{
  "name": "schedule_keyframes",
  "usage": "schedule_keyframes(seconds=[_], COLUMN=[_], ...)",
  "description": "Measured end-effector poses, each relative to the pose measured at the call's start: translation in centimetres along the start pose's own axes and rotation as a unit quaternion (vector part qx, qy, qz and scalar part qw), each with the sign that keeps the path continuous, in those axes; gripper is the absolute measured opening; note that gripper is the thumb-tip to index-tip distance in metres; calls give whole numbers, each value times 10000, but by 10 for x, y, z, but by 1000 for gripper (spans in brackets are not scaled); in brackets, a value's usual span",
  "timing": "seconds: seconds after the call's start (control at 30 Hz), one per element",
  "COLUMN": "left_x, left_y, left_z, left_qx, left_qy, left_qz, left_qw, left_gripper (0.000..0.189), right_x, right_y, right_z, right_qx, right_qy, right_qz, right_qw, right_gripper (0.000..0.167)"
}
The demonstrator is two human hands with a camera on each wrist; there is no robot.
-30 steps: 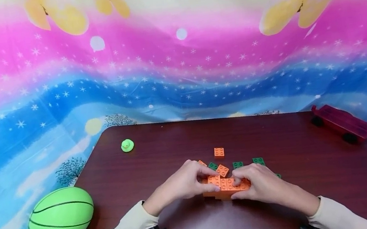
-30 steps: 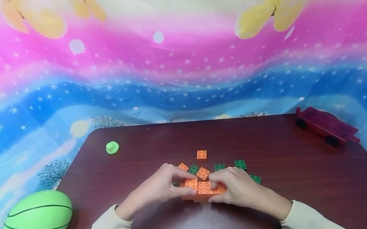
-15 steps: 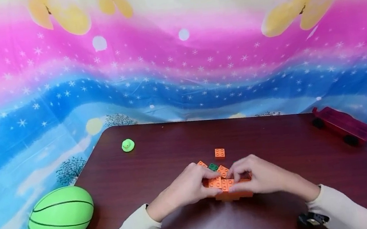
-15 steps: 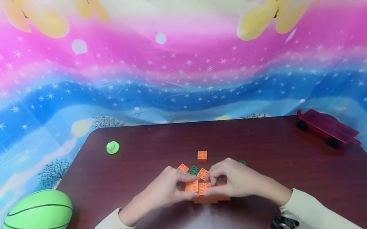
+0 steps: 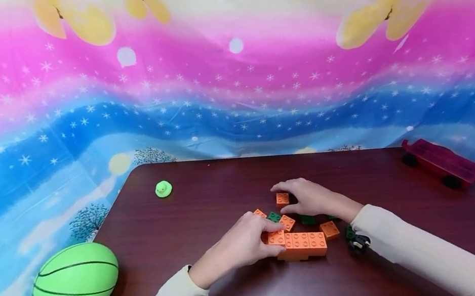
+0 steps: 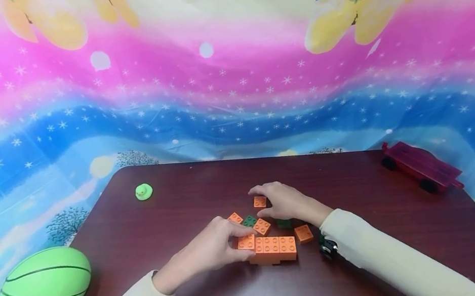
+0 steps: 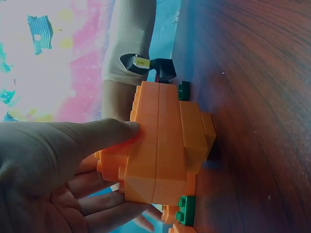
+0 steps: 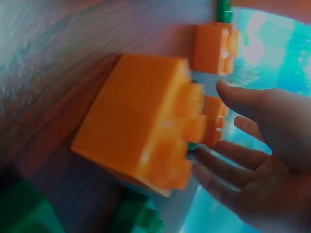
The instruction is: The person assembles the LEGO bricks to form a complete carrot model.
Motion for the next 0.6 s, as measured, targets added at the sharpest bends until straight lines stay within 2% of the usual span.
schedule_keyframes(seconds=[0.17, 0.33, 0.43, 0.6], left_x=[0, -1, -1, 1], left_y=[0, -1, 0, 1], left_z=[0, 1, 1, 0], left_qx=[49, 66, 48, 52], left_qy=[-40, -61, -56, -3], left_qz=[-77, -82, -30, 40], left_qw=[10000, 9999, 10000, 10000], left_gripper=[41, 41, 40, 38], right_x=[8, 5, -7, -38], right_y=[-6, -11, -20, -40], right_z=[4, -1, -16, -43], right_qx=[-93, -57, 96, 479], right_qy=[115, 109, 327, 542], right_qz=[-408, -284, -287, -441], right_qw=[9991, 9995, 9990, 9964], right_gripper=[26, 32, 33, 29])
Point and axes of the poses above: each hand's wrist, its own x-axis towards the middle knuckle, its own z-axis out of the palm, y = z × x, the point moved 7 cm from there along x, towards the middle knuckle, and after that the axes turned 2 degrees about -x, right-handed, at the moved point
